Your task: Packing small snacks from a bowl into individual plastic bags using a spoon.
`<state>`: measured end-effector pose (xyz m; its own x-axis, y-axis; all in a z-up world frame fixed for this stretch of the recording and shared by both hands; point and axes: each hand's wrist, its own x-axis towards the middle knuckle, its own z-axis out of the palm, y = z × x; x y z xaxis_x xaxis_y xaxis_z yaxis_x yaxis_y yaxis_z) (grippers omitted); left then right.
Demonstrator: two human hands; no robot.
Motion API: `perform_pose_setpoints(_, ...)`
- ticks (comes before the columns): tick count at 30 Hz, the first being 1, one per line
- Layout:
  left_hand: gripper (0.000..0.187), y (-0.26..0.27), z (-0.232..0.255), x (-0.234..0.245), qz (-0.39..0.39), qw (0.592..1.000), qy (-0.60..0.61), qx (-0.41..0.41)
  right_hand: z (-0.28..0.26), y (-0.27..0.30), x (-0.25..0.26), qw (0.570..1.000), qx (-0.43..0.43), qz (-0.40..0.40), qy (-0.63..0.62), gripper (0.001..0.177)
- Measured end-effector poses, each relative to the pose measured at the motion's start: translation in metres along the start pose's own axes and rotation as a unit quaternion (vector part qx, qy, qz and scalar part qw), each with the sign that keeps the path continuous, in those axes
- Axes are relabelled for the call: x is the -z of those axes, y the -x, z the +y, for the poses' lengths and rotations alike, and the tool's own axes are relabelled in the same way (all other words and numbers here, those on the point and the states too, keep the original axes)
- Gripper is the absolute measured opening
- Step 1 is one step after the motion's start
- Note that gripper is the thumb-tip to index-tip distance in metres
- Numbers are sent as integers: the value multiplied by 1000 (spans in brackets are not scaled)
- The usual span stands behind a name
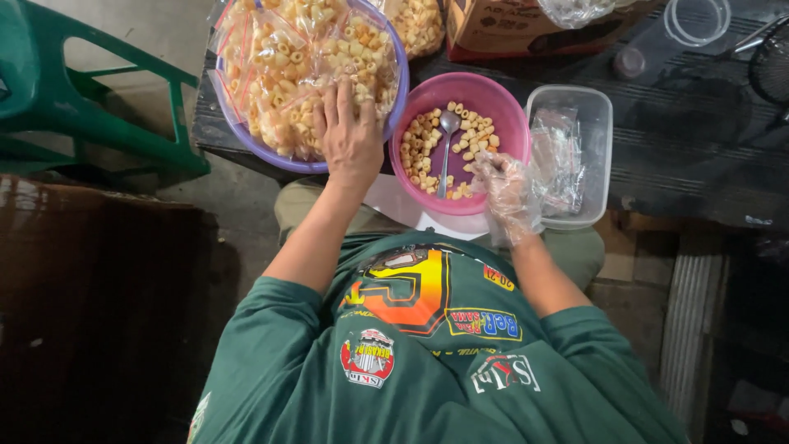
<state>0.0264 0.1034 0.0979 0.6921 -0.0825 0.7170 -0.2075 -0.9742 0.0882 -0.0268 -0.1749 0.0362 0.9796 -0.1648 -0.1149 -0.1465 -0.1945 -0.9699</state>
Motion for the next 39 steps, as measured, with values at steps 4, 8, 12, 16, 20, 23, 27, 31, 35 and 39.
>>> perform_pose_setpoints(4, 20, 0, 3, -2, -25, 999, -30, 27, 6, -1, 1, 1000, -5, -13, -13, 18)
perform_pose_setpoints(8, 43, 4, -2, -5, -94, 995, -3, 37, -8, 1, 1, 999, 5, -9, 40, 20)
perform_pose_setpoints(12, 57, 13, -3, 0, -104, 993, 35, 31, 12, -4, 0, 999, 33, -2, 42, 15)
perform_pose_setpoints(16, 43, 14, 13, 16, -51, 995, 84, 12, 23, -14, 8, 994, 35, 52, -90, 5)
perform_pose_setpoints(20, 48, 27, 39, 11, 38, 982, 176, -53, 45, -53, 43, 935, -17, 354, -2, 17)
perform_pose_setpoints(23, 26, 38, 61, 8, -1, 947, 309, -89, 113, -93, 108, 839, 25, 531, 111, 18)
perform_pose_setpoints(27, 47, 74, 78, -23, -149, 901, 404, -51, 139, -86, 154, 873, 20, 385, 297, 15)
perform_pose_setpoints(31, 40, 82, 83, -33, -178, 892, 409, -71, 78, -53, 154, 845, -79, 15, 529, 38)
perform_pose_setpoints(35, 46, 86, 84, -34, -192, 893, 397, -91, 102, -58, 153, 830, -61, 11, 554, 29)
perform_pose_setpoints(39, 52, 99, 81, -40, -192, 896, 386, -106, 132, -68, 149, 813, -34, 8, 581, 23)
